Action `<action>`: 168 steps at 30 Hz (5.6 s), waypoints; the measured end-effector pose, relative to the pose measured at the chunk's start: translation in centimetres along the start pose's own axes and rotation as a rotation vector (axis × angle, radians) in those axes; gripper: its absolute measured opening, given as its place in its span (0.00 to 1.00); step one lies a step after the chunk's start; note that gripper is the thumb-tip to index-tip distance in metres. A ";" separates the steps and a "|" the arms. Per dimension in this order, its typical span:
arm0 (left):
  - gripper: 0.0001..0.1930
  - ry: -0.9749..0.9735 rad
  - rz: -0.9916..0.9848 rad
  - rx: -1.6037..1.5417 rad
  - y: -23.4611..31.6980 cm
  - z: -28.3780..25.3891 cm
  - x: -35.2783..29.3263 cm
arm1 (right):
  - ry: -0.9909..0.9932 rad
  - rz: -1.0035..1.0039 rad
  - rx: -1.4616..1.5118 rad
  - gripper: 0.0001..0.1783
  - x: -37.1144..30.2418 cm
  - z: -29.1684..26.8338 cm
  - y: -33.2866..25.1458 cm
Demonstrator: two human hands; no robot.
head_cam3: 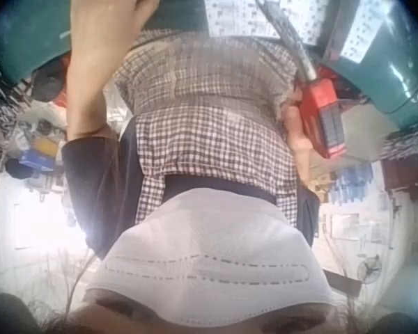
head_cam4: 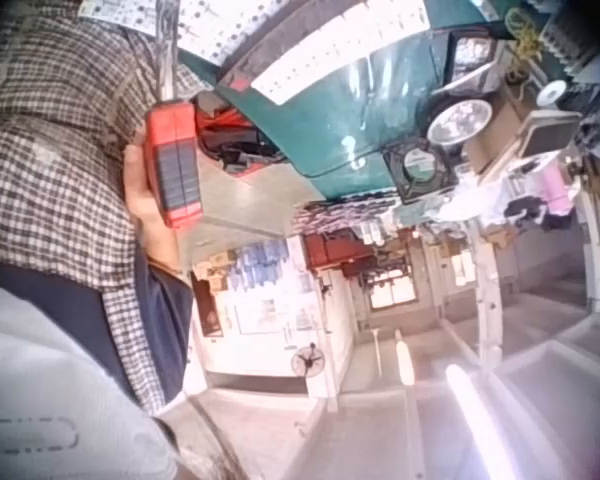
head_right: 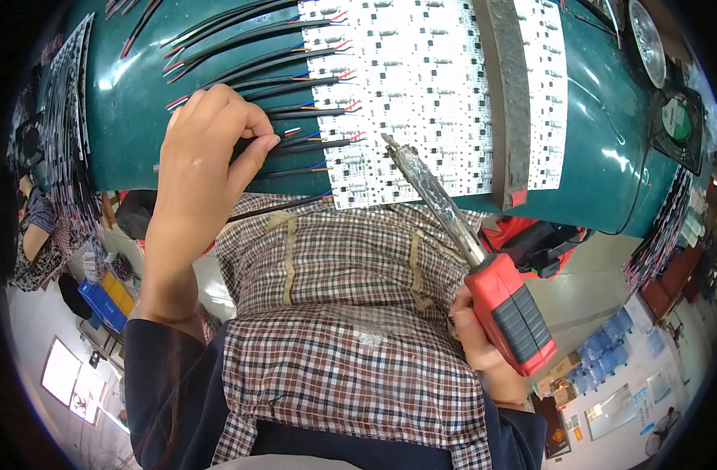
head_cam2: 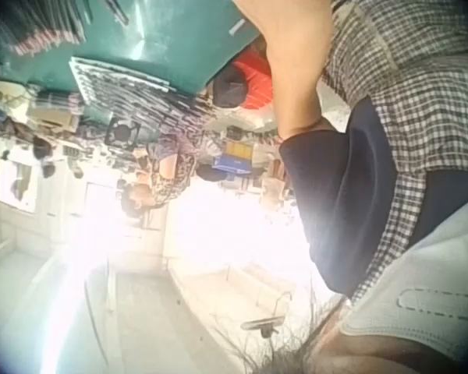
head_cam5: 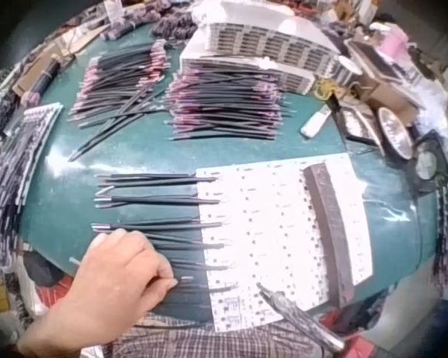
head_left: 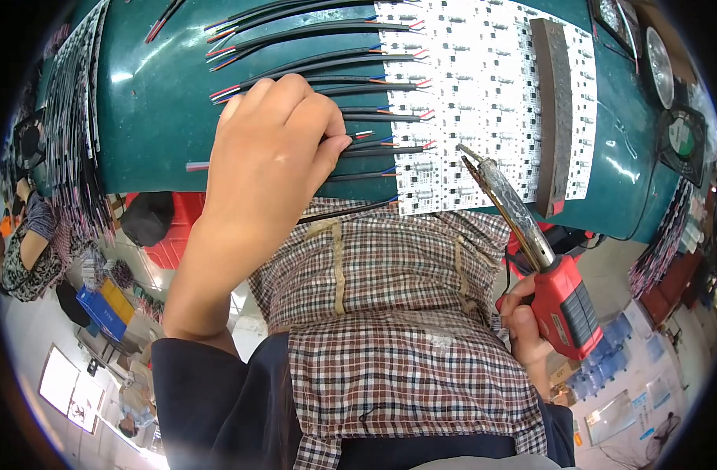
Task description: The person solders the stripped ends of wire bundles using a soldering iron and lays the wires across circuit boards.
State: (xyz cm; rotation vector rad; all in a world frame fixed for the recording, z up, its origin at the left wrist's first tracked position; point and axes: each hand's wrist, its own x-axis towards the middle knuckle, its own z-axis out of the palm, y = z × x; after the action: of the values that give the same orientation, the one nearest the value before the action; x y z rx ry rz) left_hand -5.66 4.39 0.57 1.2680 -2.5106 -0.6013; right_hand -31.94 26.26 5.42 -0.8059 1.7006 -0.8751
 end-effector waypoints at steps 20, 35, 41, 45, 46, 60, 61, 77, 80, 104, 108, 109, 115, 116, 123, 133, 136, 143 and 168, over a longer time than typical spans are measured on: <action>0.13 0.158 0.142 -0.272 4.4 0.5 0.4 | 0.007 0.015 -0.046 0.22 -0.5 -0.3 -0.1; 0.07 0.140 0.054 -0.249 4.9 3.6 -0.6 | -0.078 0.003 -0.252 0.10 -0.4 -1.2 0.4; 0.10 0.129 0.064 -0.175 5.1 3.5 -0.6 | -0.084 -0.025 -0.287 0.10 -0.4 -1.4 0.6; 0.10 0.153 0.071 -0.171 5.1 3.7 -0.6 | -0.138 -0.070 -0.355 0.11 -0.1 -1.7 0.7; 0.10 0.167 0.088 -0.162 5.0 3.8 -0.6 | -0.137 -0.069 -0.356 0.11 -0.1 -1.7 0.8; 0.13 0.221 0.159 -0.089 5.0 3.6 -0.4 | -0.090 -0.128 -0.312 0.12 -0.2 -1.9 0.6; 0.11 0.168 0.137 -0.089 5.2 3.2 -0.4 | -0.089 -0.128 -0.311 0.12 -0.3 -1.7 0.7; 0.08 0.162 0.131 -0.137 5.0 3.2 -0.4 | -0.118 -0.116 -0.316 0.11 0.2 -1.6 0.6; 0.09 0.137 0.136 -0.088 5.1 3.2 -0.6 | -0.115 -0.112 -0.305 0.11 0.3 -1.3 0.6; 0.07 0.140 0.104 -0.146 5.0 2.8 -0.1 | -0.122 -0.126 -0.303 0.10 -0.2 -1.8 1.4; 0.07 0.135 0.109 -0.135 5.2 2.8 -0.2 | -0.107 -0.044 -0.279 0.10 -0.3 -1.7 1.1; 0.07 0.140 0.114 -0.125 5.2 2.9 -0.2 | -0.108 -0.045 -0.278 0.10 -0.3 -1.7 1.2; 0.08 0.142 0.144 -0.075 4.9 3.0 -0.3 | -0.091 -0.174 -0.292 0.11 -0.7 -2.1 1.8; 0.08 0.124 0.152 -0.065 4.9 2.9 -0.2 | -0.061 -0.161 -0.289 0.11 -0.7 -1.8 1.6; 0.07 0.092 0.122 -0.193 4.2 2.6 0.4 | -0.128 -0.180 -0.287 0.10 -0.3 -2.2 1.6; 0.07 0.009 0.140 -0.271 3.2 2.6 1.0 | -0.077 -0.112 -0.235 0.09 -0.5 -1.7 1.4; 0.07 0.015 0.150 -0.295 3.0 2.7 1.1 | -0.088 -0.114 -0.247 0.10 -0.3 -1.7 1.4; 0.07 0.001 0.170 -0.276 3.1 2.5 1.2 | -0.110 -0.108 -0.320 0.09 -0.4 -1.6 1.2; 0.08 0.065 0.226 -0.144 4.3 2.3 0.1 | 0.142 -0.538 -0.944 0.13 -0.5 -3.6 -2.0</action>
State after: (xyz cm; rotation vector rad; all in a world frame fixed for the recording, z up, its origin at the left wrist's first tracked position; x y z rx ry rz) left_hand -9.65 7.20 0.58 0.9231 -2.4619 -0.6613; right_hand -35.03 26.27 8.11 -1.9299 2.0596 -0.4209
